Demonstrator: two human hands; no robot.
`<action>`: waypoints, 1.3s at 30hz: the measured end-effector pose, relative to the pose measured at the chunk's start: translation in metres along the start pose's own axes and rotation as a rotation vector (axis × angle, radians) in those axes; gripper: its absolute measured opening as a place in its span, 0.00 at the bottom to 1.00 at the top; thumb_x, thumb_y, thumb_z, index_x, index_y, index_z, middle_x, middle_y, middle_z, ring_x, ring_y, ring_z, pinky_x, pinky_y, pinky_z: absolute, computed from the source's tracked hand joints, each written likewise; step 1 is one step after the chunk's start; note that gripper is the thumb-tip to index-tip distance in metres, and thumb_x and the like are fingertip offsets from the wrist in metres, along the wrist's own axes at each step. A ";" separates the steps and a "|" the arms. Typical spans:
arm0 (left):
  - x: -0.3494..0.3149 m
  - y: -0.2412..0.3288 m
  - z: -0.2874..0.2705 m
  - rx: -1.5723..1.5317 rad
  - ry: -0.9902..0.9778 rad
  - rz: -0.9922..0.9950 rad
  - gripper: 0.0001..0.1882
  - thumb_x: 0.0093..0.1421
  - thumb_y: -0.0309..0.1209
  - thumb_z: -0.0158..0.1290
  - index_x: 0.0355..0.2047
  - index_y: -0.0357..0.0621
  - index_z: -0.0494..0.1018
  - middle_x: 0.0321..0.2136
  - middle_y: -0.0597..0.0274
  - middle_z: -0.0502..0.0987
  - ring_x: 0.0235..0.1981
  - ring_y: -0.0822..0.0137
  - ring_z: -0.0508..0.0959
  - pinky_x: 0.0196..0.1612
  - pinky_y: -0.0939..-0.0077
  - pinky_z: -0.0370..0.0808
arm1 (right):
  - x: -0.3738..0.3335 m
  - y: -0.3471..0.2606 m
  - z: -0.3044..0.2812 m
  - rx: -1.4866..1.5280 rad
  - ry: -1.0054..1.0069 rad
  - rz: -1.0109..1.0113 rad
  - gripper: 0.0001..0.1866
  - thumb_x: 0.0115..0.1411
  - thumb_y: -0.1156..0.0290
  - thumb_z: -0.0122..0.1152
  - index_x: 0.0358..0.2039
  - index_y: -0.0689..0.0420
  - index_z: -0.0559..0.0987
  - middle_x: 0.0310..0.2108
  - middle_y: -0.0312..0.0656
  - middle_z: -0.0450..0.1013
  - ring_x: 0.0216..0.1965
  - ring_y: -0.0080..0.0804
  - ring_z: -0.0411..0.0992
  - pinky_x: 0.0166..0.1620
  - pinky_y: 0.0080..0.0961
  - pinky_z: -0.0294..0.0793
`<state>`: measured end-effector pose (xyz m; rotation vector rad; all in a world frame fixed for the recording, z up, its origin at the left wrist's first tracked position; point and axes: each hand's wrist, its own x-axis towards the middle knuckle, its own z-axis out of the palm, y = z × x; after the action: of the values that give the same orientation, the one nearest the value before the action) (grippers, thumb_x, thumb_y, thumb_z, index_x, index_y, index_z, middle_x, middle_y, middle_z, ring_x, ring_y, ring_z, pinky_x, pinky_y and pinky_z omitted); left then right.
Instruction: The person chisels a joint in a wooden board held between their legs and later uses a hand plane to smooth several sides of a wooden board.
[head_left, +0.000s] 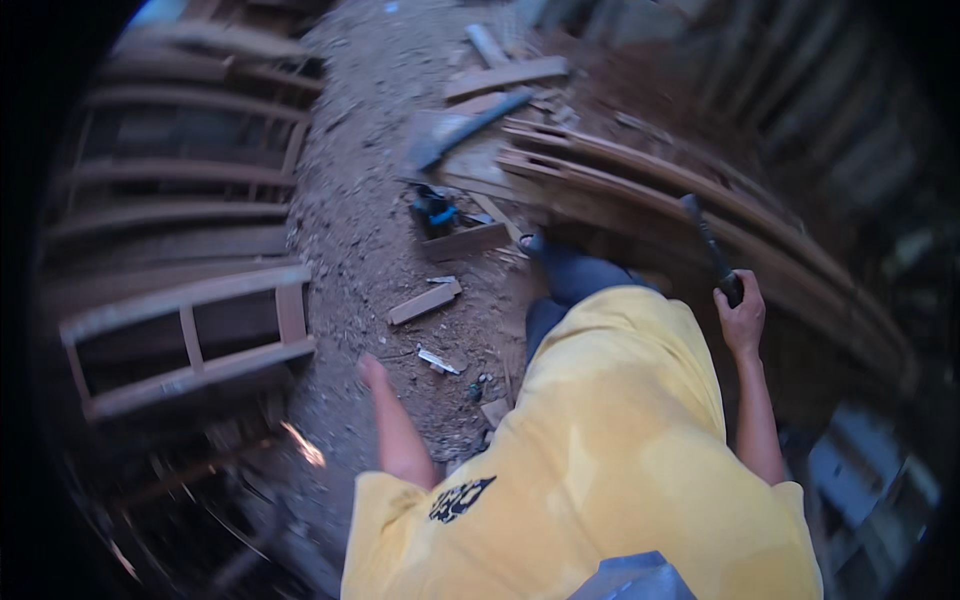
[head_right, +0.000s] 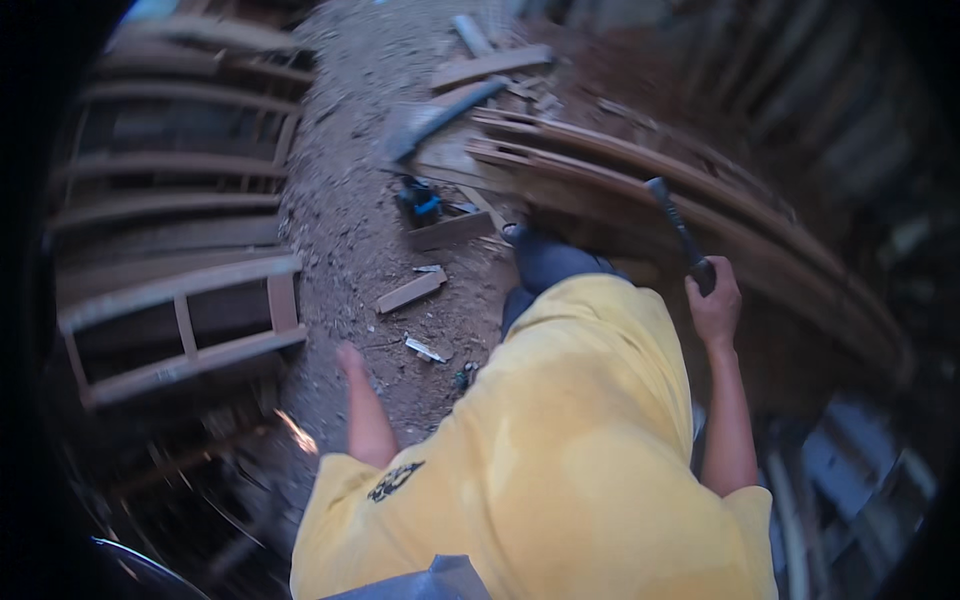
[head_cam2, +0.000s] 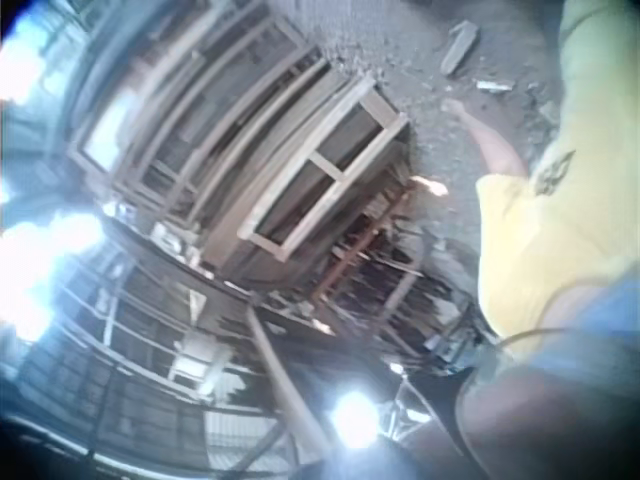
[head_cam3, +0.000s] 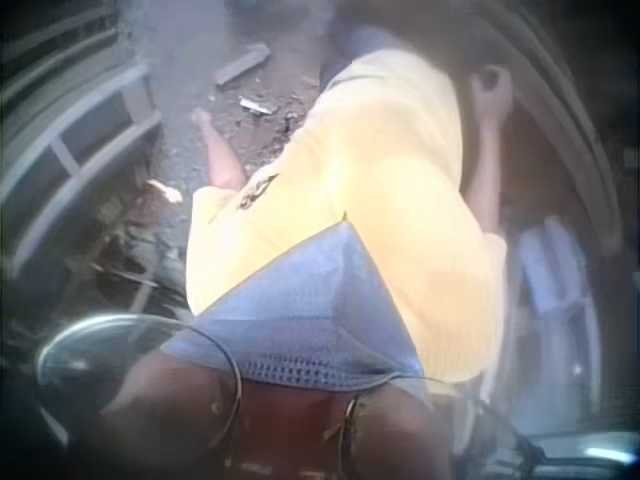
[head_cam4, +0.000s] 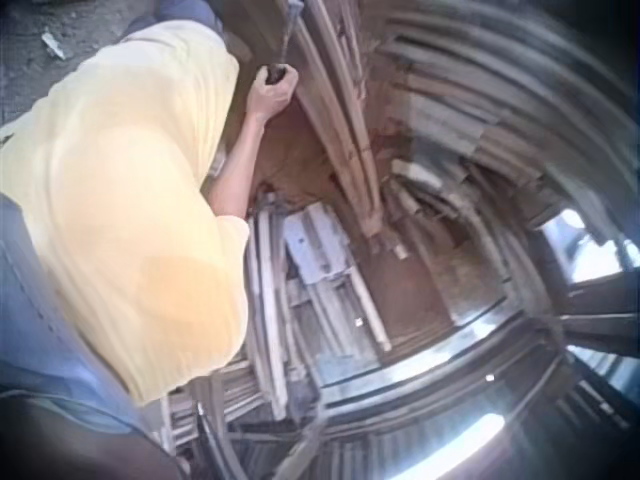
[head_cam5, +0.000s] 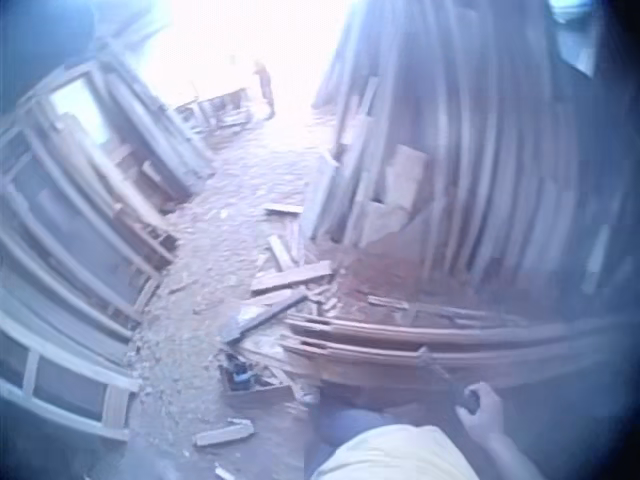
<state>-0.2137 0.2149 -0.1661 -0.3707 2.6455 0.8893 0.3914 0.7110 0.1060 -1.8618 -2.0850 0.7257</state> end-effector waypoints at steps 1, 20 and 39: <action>0.023 0.093 0.029 -0.077 -0.049 0.050 0.19 0.69 0.40 0.45 0.46 0.36 0.75 0.43 0.52 0.79 0.44 0.64 0.75 0.49 0.63 0.73 | -0.058 0.033 -0.018 0.012 0.143 0.146 0.19 0.57 0.69 0.70 0.46 0.56 0.75 0.38 0.48 0.76 0.40 0.48 0.77 0.46 0.39 0.75; -0.404 0.490 0.214 -0.108 -0.485 1.419 0.19 0.73 0.35 0.48 0.55 0.35 0.76 0.49 0.47 0.80 0.50 0.55 0.78 0.54 0.62 0.72 | -0.518 0.401 0.181 0.416 1.038 1.768 0.28 0.59 0.54 0.68 0.51 0.64 0.80 0.46 0.52 0.81 0.49 0.45 0.80 0.51 0.40 0.76; -1.180 0.094 0.354 0.625 -2.617 0.825 0.36 0.70 0.49 0.54 0.72 0.45 0.59 0.60 0.47 0.72 0.61 0.57 0.72 0.65 0.57 0.66 | -0.332 0.517 -0.265 0.747 0.824 0.595 0.35 0.65 0.58 0.66 0.66 0.59 0.64 0.49 0.53 0.74 0.46 0.42 0.77 0.48 0.36 0.76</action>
<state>0.9102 0.6716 0.0691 1.2128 0.2305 0.0295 1.0147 0.4673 0.1071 -1.8310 -0.6317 0.5730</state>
